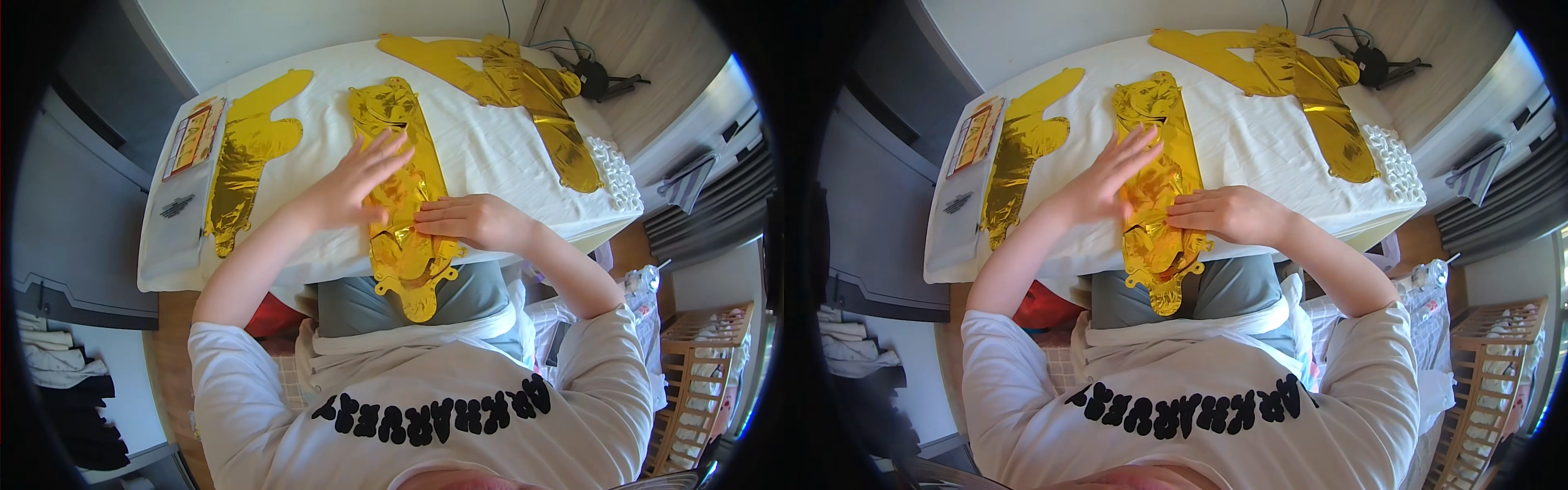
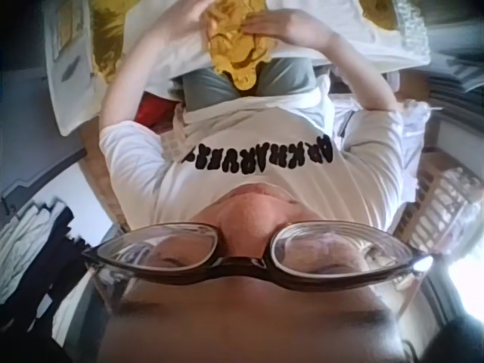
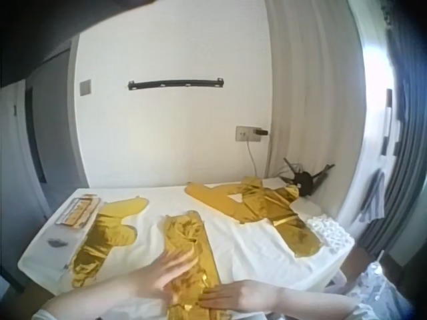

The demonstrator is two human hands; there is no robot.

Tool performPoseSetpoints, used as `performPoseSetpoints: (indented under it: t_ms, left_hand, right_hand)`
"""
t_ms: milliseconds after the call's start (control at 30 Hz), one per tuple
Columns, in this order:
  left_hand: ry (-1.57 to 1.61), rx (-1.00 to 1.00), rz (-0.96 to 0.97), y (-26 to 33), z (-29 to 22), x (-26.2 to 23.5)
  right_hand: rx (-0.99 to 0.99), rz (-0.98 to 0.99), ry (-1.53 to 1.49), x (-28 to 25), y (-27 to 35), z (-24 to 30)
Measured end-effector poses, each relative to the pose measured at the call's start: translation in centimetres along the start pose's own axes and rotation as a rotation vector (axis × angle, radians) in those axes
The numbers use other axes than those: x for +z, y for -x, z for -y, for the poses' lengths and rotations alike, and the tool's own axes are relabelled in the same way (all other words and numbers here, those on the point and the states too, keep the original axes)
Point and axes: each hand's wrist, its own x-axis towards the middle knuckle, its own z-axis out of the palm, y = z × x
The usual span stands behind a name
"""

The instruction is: The person takes off their glasses, then flattens and folds a foil balloon by hand on the table.

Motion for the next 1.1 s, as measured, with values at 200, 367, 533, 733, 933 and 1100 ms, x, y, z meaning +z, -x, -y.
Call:
performPoseSetpoints:
  t_ms: [200,367,533,733,933,1100]
  left_hand:
    - [-0.194,0.079,0.197,4.3,-6.6,0.2]
    - [-0.218,0.006,0.034,4.6,-7.9,3.4]
    - [-0.224,-0.008,-0.100,4.4,-8.2,4.2]
    - [-0.168,-0.050,-0.071,4.4,-8.1,4.1]
    - [-0.149,-0.045,-0.095,4.3,-8.2,3.8]
    - [-0.097,-0.041,-0.159,4.2,-8.2,3.9]
  right_hand:
    - [-0.004,-0.036,-0.025,0.5,1.0,0.0]
    - [0.002,-0.043,-0.075,0.1,1.8,0.8]
    - [0.046,-0.030,-0.092,0.1,2.1,1.2]
    - [0.073,-0.061,-0.089,0.2,1.8,1.9]
    - [0.103,-0.076,-0.034,0.5,1.8,1.8]
    - [0.123,-0.037,-0.024,0.3,1.6,1.6]
